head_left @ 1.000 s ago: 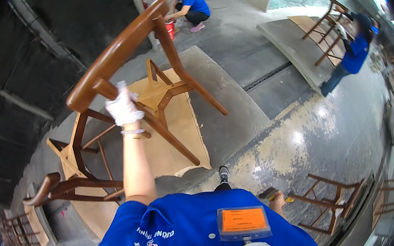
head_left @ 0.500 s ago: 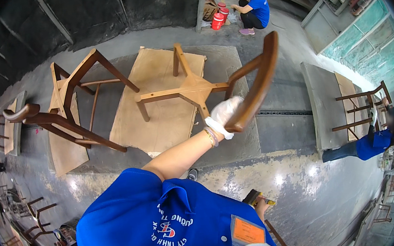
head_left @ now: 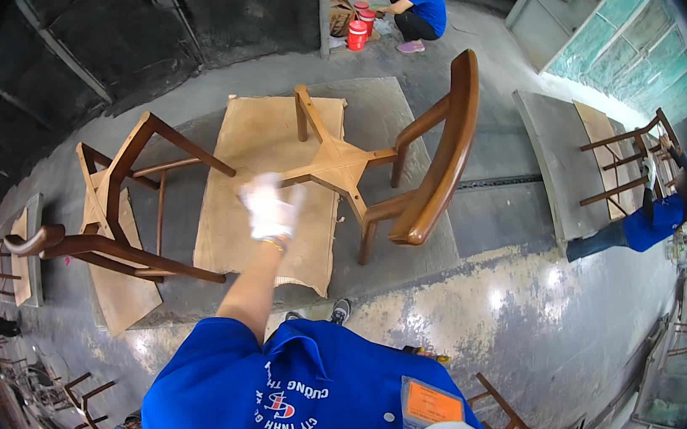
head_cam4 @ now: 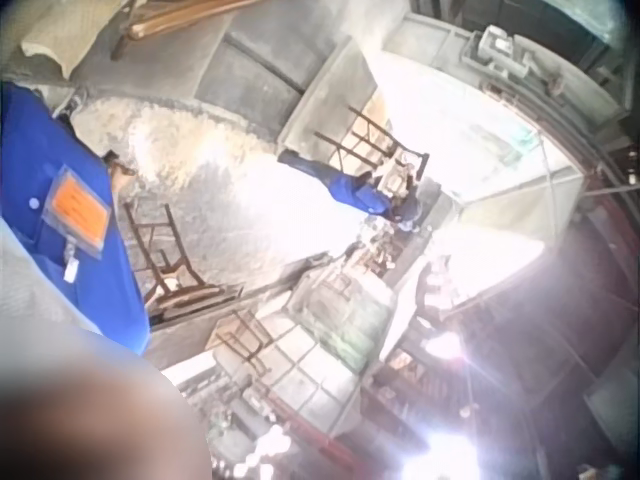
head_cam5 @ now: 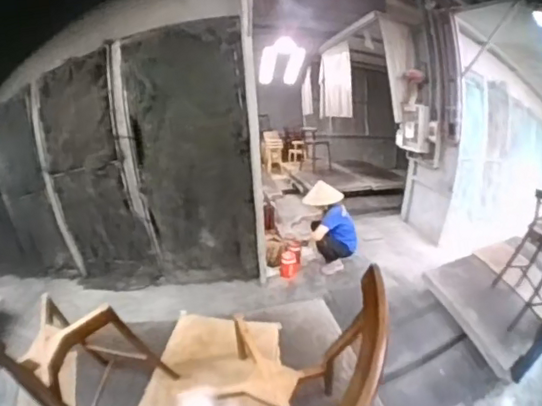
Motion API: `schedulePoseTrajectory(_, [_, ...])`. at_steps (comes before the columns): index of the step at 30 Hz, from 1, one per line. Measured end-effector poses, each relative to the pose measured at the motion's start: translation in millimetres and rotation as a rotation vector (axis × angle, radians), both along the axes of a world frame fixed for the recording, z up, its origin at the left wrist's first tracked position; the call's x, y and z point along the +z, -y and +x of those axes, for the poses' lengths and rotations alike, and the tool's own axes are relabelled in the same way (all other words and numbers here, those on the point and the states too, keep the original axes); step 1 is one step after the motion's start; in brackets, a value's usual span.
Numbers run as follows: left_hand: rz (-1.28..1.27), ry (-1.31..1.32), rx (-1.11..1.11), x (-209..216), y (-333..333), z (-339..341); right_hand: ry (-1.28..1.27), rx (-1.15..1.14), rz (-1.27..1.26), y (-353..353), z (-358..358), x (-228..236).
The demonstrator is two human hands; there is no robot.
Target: The person uses a brush to apply a finish to wooden chairs in a workshop. They hold each chair with one hand and brush the legs, backrest, and seat frame with the other, rotating the chair to reach all sides. The person moves between chairs and continues brushing multiple units.
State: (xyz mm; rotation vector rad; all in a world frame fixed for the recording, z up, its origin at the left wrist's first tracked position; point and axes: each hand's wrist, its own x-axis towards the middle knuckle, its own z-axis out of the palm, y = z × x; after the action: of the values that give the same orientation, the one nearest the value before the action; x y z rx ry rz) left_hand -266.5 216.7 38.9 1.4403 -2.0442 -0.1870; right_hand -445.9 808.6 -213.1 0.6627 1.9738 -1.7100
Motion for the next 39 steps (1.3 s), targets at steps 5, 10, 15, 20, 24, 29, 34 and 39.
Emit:
schedulePoseTrajectory(5, [0.738,-0.134,0.194,-12,80,73,0.062,0.052,0.147,-75,16,-46])
schedulePoseTrajectory(10, [0.743,-0.076,-0.048,-53,117,89,-0.121,-0.008,-0.007,-73,-13,-12])
schedulePoseTrajectory(15, [0.675,-0.071,-0.130,-59,97,95,-0.148,0.134,0.234,4,-28,57])
schedulePoseTrajectory(20, [0.622,0.049,-0.140,-40,-19,108,-0.203,0.242,0.128,85,-13,88])
schedulePoseTrajectory(24, [0.655,0.057,-0.055,-7,-90,112,-0.192,0.212,0.024,128,13,104])
schedulePoseTrajectory(29, [0.640,0.156,-0.052,59,-89,120,-0.182,0.178,-0.031,179,-3,174])
schedulePoseTrajectory(34, [0.635,0.105,-0.034,88,-52,106,-0.320,-0.105,-0.585,265,-57,280])
schedulePoseTrajectory(39, [0.667,-0.484,-0.162,75,-13,83,-0.351,0.115,-1.175,400,-60,317])
